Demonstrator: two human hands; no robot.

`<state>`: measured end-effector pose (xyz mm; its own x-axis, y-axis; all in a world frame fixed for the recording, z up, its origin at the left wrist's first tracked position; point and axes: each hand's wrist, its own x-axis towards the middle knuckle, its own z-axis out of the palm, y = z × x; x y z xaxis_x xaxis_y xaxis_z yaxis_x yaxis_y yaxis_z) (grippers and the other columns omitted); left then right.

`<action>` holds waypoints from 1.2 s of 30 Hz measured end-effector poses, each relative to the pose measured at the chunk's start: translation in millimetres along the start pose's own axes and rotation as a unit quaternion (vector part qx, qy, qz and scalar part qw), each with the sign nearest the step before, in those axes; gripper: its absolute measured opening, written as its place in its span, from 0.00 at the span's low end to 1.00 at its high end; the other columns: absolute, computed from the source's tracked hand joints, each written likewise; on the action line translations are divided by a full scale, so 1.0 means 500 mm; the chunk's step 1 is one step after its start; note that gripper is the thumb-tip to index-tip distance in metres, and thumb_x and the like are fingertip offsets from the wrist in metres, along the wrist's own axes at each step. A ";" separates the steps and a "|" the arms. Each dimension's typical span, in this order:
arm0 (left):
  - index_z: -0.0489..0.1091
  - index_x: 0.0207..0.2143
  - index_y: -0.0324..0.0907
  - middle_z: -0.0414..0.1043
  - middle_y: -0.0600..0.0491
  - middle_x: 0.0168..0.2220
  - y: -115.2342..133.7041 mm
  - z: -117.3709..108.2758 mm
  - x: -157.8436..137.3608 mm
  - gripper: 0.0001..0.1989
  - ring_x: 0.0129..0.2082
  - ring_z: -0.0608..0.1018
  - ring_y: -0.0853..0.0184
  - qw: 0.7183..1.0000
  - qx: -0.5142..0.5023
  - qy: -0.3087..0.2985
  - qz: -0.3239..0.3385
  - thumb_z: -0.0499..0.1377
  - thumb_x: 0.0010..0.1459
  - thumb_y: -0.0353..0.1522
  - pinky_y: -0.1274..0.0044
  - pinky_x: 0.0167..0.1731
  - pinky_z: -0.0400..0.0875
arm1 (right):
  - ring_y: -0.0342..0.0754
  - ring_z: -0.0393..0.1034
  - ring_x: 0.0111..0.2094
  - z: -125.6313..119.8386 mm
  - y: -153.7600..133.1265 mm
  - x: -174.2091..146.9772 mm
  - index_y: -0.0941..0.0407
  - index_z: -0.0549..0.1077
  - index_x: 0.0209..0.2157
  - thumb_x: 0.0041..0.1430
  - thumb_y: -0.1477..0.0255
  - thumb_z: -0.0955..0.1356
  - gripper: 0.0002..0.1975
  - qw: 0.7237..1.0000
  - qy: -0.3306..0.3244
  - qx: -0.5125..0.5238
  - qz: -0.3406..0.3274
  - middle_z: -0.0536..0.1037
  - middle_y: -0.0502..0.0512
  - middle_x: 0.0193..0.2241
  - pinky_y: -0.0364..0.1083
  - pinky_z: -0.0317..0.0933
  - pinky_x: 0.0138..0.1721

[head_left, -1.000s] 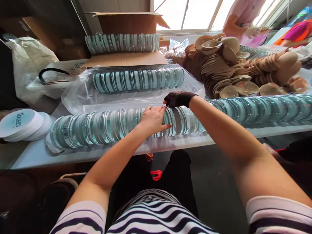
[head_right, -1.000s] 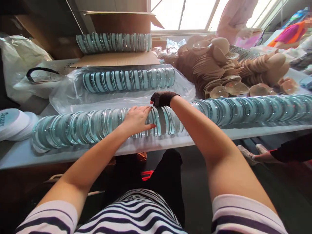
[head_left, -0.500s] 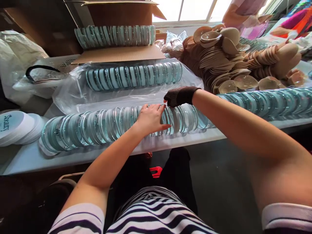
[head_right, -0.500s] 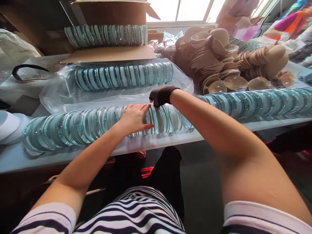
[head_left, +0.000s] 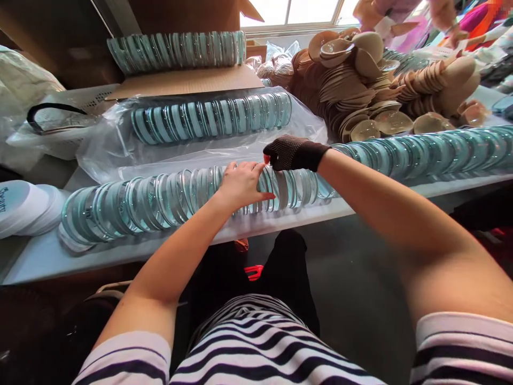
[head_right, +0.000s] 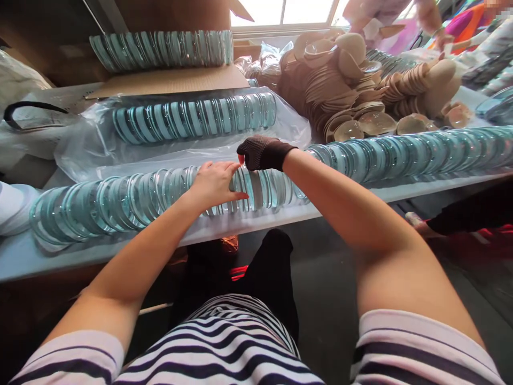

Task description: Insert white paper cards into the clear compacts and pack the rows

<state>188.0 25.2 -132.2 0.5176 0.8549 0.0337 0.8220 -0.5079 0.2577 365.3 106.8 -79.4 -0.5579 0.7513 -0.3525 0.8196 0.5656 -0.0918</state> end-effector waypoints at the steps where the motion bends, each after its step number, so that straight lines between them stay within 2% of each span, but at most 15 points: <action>1: 0.60 0.64 0.45 0.67 0.44 0.62 -0.001 0.001 0.000 0.43 0.60 0.68 0.51 1.000 -0.001 0.003 0.003 0.57 0.54 0.59 0.59 0.60 0.55 | 0.47 0.74 0.35 0.010 -0.001 -0.021 0.57 0.80 0.40 0.49 0.77 0.68 0.16 0.999 0.035 0.012 -0.012 0.81 0.51 0.32 0.43 0.60 0.38; 4: 0.60 0.64 0.44 0.66 0.44 0.63 -0.005 0.002 -0.001 0.44 0.61 0.68 0.51 1.000 -0.004 0.001 0.011 0.57 0.54 0.60 0.59 0.61 0.54 | 0.46 0.73 0.32 0.062 -0.013 -0.097 0.58 0.79 0.35 0.49 0.76 0.67 0.11 0.986 0.141 0.076 -0.036 0.80 0.53 0.30 0.43 0.60 0.36; 7: 0.58 0.66 0.45 0.64 0.45 0.64 -0.007 0.000 0.002 0.45 0.62 0.66 0.51 1.000 -0.006 -0.013 0.010 0.56 0.54 0.60 0.60 0.62 0.53 | 0.46 0.72 0.30 0.148 -0.041 -0.171 0.59 0.78 0.33 0.51 0.75 0.66 0.09 0.972 0.205 0.108 -0.025 0.80 0.56 0.31 0.42 0.59 0.32; 13: 0.56 0.67 0.48 0.62 0.47 0.65 -0.007 -0.002 0.002 0.46 0.64 0.64 0.52 0.999 0.003 -0.035 -0.001 0.56 0.53 0.61 0.62 0.64 0.50 | 0.49 0.74 0.33 0.338 -0.112 -0.236 0.56 0.80 0.38 0.60 0.71 0.65 0.11 0.976 0.201 0.042 0.073 0.81 0.60 0.39 0.44 0.59 0.31; 16: 0.54 0.68 0.48 0.61 0.47 0.66 -0.010 -0.011 -0.003 0.45 0.65 0.63 0.52 0.999 0.006 -0.040 0.000 0.56 0.55 0.59 0.62 0.65 0.50 | 0.50 0.76 0.35 0.371 -0.130 -0.248 0.55 0.81 0.40 0.62 0.70 0.65 0.12 0.973 0.205 0.037 0.097 0.82 0.61 0.42 0.45 0.62 0.33; 18: 0.53 0.69 0.48 0.59 0.46 0.68 -0.009 -0.024 -0.003 0.44 0.67 0.61 0.52 0.998 0.014 -0.060 -0.001 0.55 0.56 0.59 0.60 0.65 0.49 | 0.50 0.76 0.35 0.347 -0.122 -0.258 0.54 0.81 0.40 0.62 0.68 0.66 0.12 0.974 0.210 0.060 0.066 0.83 0.59 0.40 0.44 0.63 0.34; 20: 0.51 0.70 0.46 0.54 0.44 0.70 0.000 -0.037 0.002 0.46 0.69 0.56 0.50 0.997 0.018 -0.074 0.000 0.54 0.56 0.59 0.58 0.66 0.46 | 0.49 0.77 0.35 0.284 -0.095 -0.259 0.54 0.80 0.41 0.63 0.66 0.65 0.13 0.970 0.225 0.089 0.038 0.83 0.56 0.38 0.43 0.64 0.35; 21: 0.49 0.70 0.44 0.51 0.43 0.71 0.008 -0.042 0.008 0.48 0.70 0.53 0.50 0.997 0.015 -0.069 0.005 0.54 0.56 0.60 0.57 0.66 0.45 | 0.49 0.77 0.36 0.241 -0.074 -0.253 0.54 0.80 0.42 0.64 0.65 0.64 0.14 0.966 0.236 0.093 0.043 0.83 0.56 0.38 0.43 0.64 0.37; 23: 0.46 0.71 0.41 0.46 0.41 0.72 0.031 -0.040 0.024 0.49 0.71 0.50 0.50 0.999 0.000 -0.042 0.023 0.53 0.57 0.59 0.57 0.67 0.44 | 0.50 0.77 0.41 0.149 -0.025 -0.220 0.55 0.79 0.47 0.66 0.67 0.61 0.17 0.961 0.248 0.064 0.105 0.83 0.58 0.42 0.44 0.64 0.41; 24: 0.45 0.71 0.40 0.46 0.41 0.72 0.045 -0.034 0.033 0.49 0.71 0.50 0.51 0.999 -0.007 -0.030 0.034 0.53 0.58 0.58 0.57 0.67 0.44 | 0.51 0.77 0.43 0.105 -0.001 -0.194 0.55 0.77 0.50 0.66 0.68 0.61 0.18 0.964 0.225 0.030 0.139 0.82 0.59 0.44 0.46 0.64 0.43; 26: 0.47 0.71 0.39 0.48 0.41 0.71 0.070 -0.014 0.049 0.48 0.70 0.53 0.51 0.999 -0.013 -0.021 0.047 0.55 0.58 0.57 0.58 0.67 0.45 | 0.54 0.76 0.47 0.038 0.041 -0.128 0.55 0.75 0.55 0.63 0.69 0.64 0.20 0.980 0.090 -0.025 0.179 0.80 0.60 0.48 0.48 0.64 0.45; 27: 0.49 0.70 0.39 0.51 0.41 0.70 0.080 -0.002 0.056 0.47 0.70 0.55 0.51 0.999 -0.012 -0.024 0.047 0.56 0.57 0.56 0.58 0.67 0.47 | 0.55 0.76 0.46 0.016 0.056 -0.094 0.54 0.76 0.54 0.59 0.70 0.67 0.21 0.982 0.046 -0.033 0.181 0.81 0.59 0.48 0.47 0.65 0.44; 29: 0.51 0.69 0.40 0.55 0.42 0.69 0.090 0.017 0.063 0.47 0.68 0.59 0.51 0.999 -0.009 -0.026 0.041 0.58 0.55 0.55 0.58 0.66 0.49 | 0.53 0.76 0.44 -0.006 0.071 -0.033 0.54 0.77 0.53 0.54 0.73 0.69 0.22 0.985 -0.038 -0.038 0.164 0.81 0.57 0.47 0.45 0.64 0.42; 31: 0.53 0.69 0.43 0.56 0.44 0.69 0.090 0.028 0.065 0.47 0.66 0.61 0.51 0.999 -0.006 -0.023 0.038 0.59 0.54 0.56 0.59 0.66 0.50 | 0.50 0.76 0.43 -0.008 0.075 0.006 0.55 0.78 0.51 0.53 0.76 0.69 0.23 0.987 -0.088 -0.040 0.127 0.82 0.57 0.46 0.44 0.64 0.40; 36: 0.53 0.69 0.42 0.58 0.44 0.68 0.081 0.029 0.061 0.48 0.65 0.62 0.51 0.998 -0.003 -0.013 0.057 0.58 0.54 0.57 0.60 0.65 0.51 | 0.50 0.75 0.35 0.008 0.097 0.033 0.62 0.82 0.40 0.51 0.77 0.69 0.14 0.988 -0.123 -0.058 0.070 0.83 0.59 0.35 0.46 0.63 0.37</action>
<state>240.3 29.3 -134.7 0.6134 0.7889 0.0375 0.7562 -0.6004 0.2602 396.6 145.2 -93.4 -0.3801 0.7280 -0.5706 0.8584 0.5074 0.0755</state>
